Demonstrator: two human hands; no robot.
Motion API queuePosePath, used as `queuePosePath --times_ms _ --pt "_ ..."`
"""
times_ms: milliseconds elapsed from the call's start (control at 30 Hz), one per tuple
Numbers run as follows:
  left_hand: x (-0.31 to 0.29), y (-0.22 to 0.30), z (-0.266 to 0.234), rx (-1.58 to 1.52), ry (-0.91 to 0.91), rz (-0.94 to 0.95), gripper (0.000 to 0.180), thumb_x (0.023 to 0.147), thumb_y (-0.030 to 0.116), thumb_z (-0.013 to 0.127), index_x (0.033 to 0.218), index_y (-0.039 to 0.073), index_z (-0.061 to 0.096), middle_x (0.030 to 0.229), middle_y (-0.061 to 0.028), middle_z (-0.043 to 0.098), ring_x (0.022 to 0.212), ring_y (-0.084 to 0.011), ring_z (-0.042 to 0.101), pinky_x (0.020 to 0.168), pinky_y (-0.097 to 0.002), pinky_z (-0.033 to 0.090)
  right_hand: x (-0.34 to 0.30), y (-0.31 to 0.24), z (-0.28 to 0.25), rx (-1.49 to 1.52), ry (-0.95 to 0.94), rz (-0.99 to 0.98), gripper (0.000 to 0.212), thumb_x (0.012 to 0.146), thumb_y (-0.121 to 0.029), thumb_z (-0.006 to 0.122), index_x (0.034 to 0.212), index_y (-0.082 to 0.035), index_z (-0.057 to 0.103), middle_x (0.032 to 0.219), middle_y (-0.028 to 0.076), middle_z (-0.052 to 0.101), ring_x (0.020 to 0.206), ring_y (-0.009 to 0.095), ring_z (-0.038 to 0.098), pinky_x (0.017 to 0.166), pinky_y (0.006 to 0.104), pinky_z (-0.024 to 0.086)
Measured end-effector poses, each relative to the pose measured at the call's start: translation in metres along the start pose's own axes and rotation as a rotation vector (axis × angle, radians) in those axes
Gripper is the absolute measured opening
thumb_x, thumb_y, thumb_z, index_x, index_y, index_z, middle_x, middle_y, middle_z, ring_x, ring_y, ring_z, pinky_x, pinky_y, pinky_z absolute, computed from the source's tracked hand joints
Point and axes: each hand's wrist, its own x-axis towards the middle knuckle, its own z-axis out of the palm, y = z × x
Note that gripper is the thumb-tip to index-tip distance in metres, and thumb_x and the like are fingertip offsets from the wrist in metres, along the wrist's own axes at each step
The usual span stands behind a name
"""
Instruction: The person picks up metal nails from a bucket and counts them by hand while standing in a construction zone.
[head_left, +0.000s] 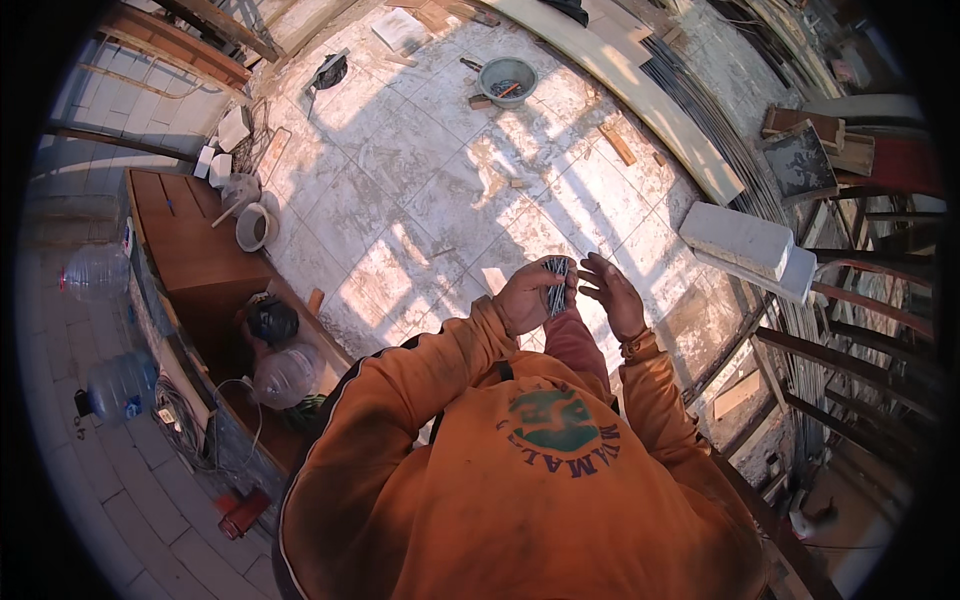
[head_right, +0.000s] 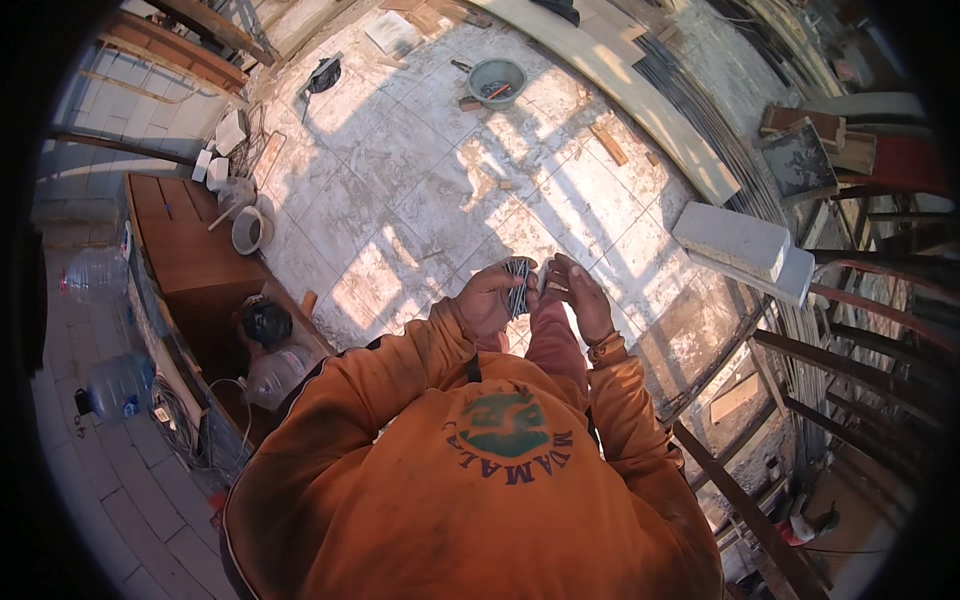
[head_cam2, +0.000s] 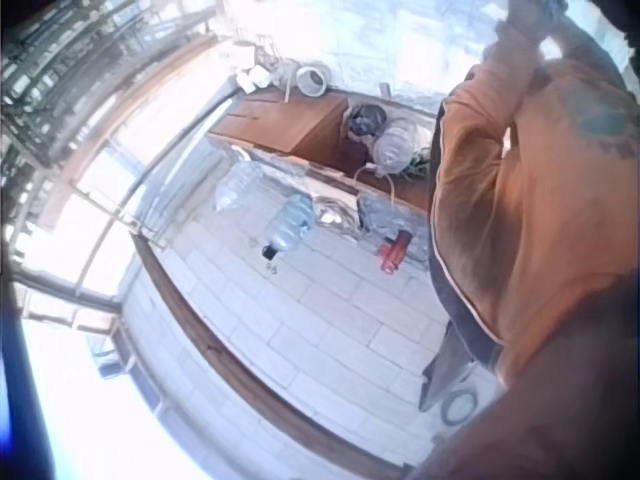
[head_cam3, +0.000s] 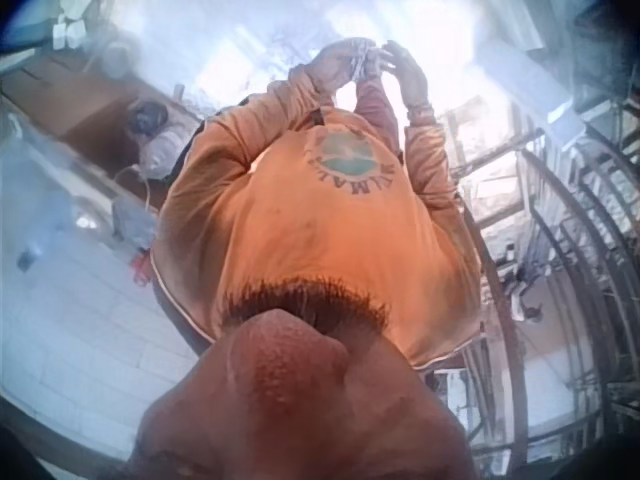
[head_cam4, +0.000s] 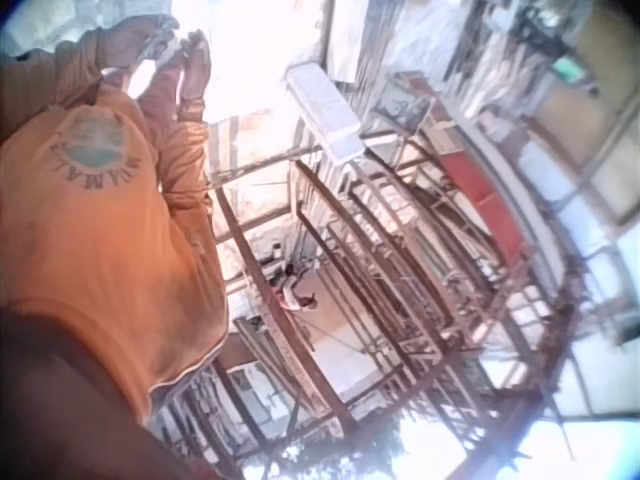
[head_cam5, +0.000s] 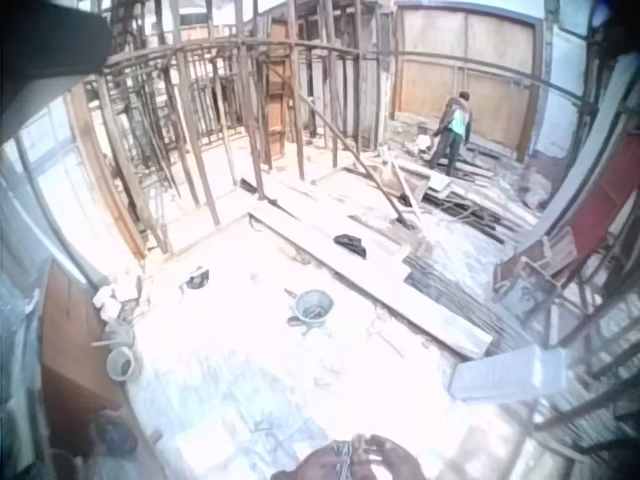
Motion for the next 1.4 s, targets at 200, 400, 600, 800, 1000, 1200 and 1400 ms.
queuePosePath --times_ms 200,400,600,800,1000,1200,1400 --pt "-0.032 -0.111 0.013 0.122 -0.090 -0.357 0.023 0.083 0.003 0.056 0.105 -0.002 0.057 0.080 -0.0108 0.064 0.070 -0.0212 0.064 0.065 -0.0356 0.054 -0.103 -0.001 0.008 -0.060 -0.093 0.080 0.066 0.102 -0.047 0.023 0.124 0.007 0.055 0.114 0.017 0.065 0.064 0.011 0.062 0.056 0.0192 0.046" --pt "-0.071 -0.160 0.027 0.084 -0.035 -0.336 0.023 0.089 0.002 0.050 0.111 -0.002 0.056 0.091 -0.0105 0.063 0.079 -0.0217 0.064 0.073 -0.0377 0.053 -0.169 0.073 -0.045 0.291 0.079 -0.118 0.075 0.099 -0.057 0.025 0.132 0.007 0.045 0.125 0.019 0.057 0.116 0.028 0.053 0.099 0.0395 0.039" --pt "-0.109 -0.163 0.055 0.003 0.045 0.014 0.024 0.094 0.007 0.055 0.117 0.003 0.054 0.098 -0.0100 0.063 0.088 -0.0238 0.064 0.081 -0.0403 0.052 -0.220 0.214 -0.119 0.236 0.351 0.309 0.075 0.098 -0.058 0.027 0.138 0.003 0.040 0.131 0.023 0.052 0.119 0.033 0.052 0.100 0.0442 0.041" --pt "-0.142 -0.088 0.056 -0.126 0.068 0.340 0.027 0.093 0.010 0.051 0.118 0.001 0.054 0.100 -0.0113 0.065 0.091 -0.0265 0.063 0.089 -0.0418 0.051 -0.262 0.331 -0.145 -0.038 0.417 0.786 0.059 0.099 -0.049 0.040 0.126 0.002 0.052 0.090 0.012 0.065 0.069 0.018 0.057 0.058 0.0326 0.048" --pt "-0.160 0.027 -0.006 -0.167 0.071 0.633 0.028 0.090 0.010 0.051 0.117 0.001 0.054 0.103 -0.0136 0.064 0.102 -0.0299 0.061 0.096 -0.0460 0.047 -0.195 0.335 -0.120 -0.413 0.255 0.776 0.039 0.095 -0.038 0.047 0.107 -0.004 0.060 0.079 0.004 0.060 0.060 0.015 0.052 0.052 0.0321 0.044" --pt "-0.172 0.195 -0.055 -0.290 0.023 0.646 0.042 0.089 0.027 0.046 0.120 -0.001 0.053 0.109 -0.0157 0.062 0.106 -0.0330 0.057 0.103 -0.0505 0.040 -0.022 0.249 -0.049 -0.382 0.328 0.714 0.034 0.093 -0.034 0.056 0.115 -0.008 0.059 0.091 0.004 0.064 0.073 0.014 0.056 0.061 0.0301 0.045" --pt "-0.140 0.354 -0.098 -0.175 0.063 0.658 0.042 0.087 0.021 0.049 0.122 -0.001 0.051 0.113 -0.0151 0.059 0.108 -0.0322 0.057 0.105 -0.0505 0.038 0.141 0.169 0.066 -0.462 0.227 0.510 0.039 0.093 -0.029 0.053 0.121 -0.002 0.057 0.095 0.004 0.064 0.077 0.012 0.055 0.063 0.0273 0.045"
